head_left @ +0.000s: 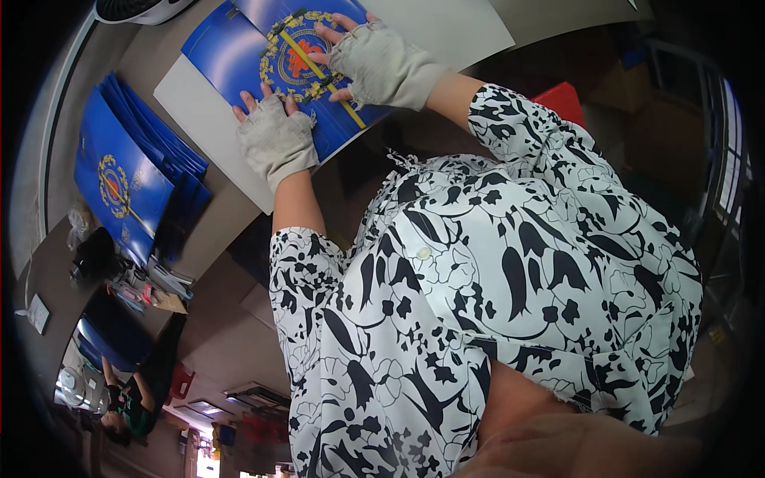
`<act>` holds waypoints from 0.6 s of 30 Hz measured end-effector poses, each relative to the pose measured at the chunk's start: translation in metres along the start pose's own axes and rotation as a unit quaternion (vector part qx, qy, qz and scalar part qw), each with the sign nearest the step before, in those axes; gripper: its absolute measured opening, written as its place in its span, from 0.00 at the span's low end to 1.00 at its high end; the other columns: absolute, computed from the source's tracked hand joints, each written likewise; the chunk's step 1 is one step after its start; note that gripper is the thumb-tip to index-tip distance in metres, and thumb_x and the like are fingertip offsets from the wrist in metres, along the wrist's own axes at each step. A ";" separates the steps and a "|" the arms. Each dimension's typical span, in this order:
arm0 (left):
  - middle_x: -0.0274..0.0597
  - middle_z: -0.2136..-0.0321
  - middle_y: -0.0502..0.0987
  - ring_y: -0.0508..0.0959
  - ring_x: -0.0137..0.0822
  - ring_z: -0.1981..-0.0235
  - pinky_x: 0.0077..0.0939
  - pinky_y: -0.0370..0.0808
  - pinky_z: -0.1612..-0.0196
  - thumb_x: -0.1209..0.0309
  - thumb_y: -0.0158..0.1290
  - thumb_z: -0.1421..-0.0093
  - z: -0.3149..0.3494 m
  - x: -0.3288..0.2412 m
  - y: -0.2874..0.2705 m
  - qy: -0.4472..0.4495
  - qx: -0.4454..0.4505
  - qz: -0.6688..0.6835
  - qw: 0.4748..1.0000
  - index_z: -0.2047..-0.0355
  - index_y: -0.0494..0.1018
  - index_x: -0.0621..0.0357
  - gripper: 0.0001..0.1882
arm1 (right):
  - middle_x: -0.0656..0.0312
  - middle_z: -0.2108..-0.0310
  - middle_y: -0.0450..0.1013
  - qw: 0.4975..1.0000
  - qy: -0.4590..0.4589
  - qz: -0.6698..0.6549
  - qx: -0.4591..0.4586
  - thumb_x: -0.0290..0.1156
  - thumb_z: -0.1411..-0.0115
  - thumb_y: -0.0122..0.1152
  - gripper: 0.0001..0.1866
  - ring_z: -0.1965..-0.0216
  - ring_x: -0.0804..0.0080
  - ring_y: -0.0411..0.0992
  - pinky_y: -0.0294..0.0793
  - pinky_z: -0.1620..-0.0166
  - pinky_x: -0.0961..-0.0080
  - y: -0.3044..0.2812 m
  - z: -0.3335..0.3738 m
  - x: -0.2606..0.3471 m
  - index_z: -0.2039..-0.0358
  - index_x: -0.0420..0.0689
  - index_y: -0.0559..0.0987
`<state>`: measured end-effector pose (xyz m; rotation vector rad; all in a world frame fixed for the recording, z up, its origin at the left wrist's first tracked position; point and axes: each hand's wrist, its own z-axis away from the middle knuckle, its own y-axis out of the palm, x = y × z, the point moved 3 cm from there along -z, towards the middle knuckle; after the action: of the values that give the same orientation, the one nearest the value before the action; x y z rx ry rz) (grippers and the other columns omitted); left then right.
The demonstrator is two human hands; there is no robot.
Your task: Assembling and folding blue cardstock folders on a desk.
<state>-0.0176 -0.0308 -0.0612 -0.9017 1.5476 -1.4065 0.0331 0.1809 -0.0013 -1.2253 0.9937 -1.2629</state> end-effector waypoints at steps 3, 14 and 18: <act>0.59 0.31 0.66 0.61 0.63 0.29 0.52 0.56 0.27 0.52 0.54 0.34 -0.001 -0.004 -0.004 0.008 -0.012 -0.009 1.000 0.33 0.71 0.51 0.31 | 0.58 0.24 0.55 0.999 -0.037 0.019 0.023 0.69 0.42 0.61 0.43 0.23 0.53 0.49 0.50 0.28 0.37 0.005 0.004 0.000 0.30 0.65 0.69; 0.59 0.32 0.66 0.63 0.63 0.29 0.52 0.57 0.27 0.51 0.52 0.32 -0.002 -0.003 -0.001 0.008 -0.021 -0.016 1.000 0.34 0.71 0.50 0.30 | 0.62 0.24 0.54 0.994 -0.049 0.042 0.087 0.70 0.44 0.61 0.43 0.22 0.61 0.49 0.47 0.28 0.35 -0.002 0.004 0.006 0.31 0.68 0.71; 0.57 0.32 0.68 0.64 0.64 0.30 0.53 0.61 0.30 0.54 0.55 0.34 -0.005 -0.011 -0.011 0.041 -0.021 -0.034 0.998 0.33 0.71 0.49 0.31 | 0.62 0.23 0.54 0.995 -0.050 0.043 0.081 0.71 0.44 0.60 0.42 0.22 0.61 0.49 0.47 0.28 0.35 0.003 0.005 0.005 0.31 0.68 0.71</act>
<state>-0.0178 -0.0198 -0.0488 -0.9403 1.6257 -1.4805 0.0389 0.1766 -0.0032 -1.0971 0.8465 -1.1799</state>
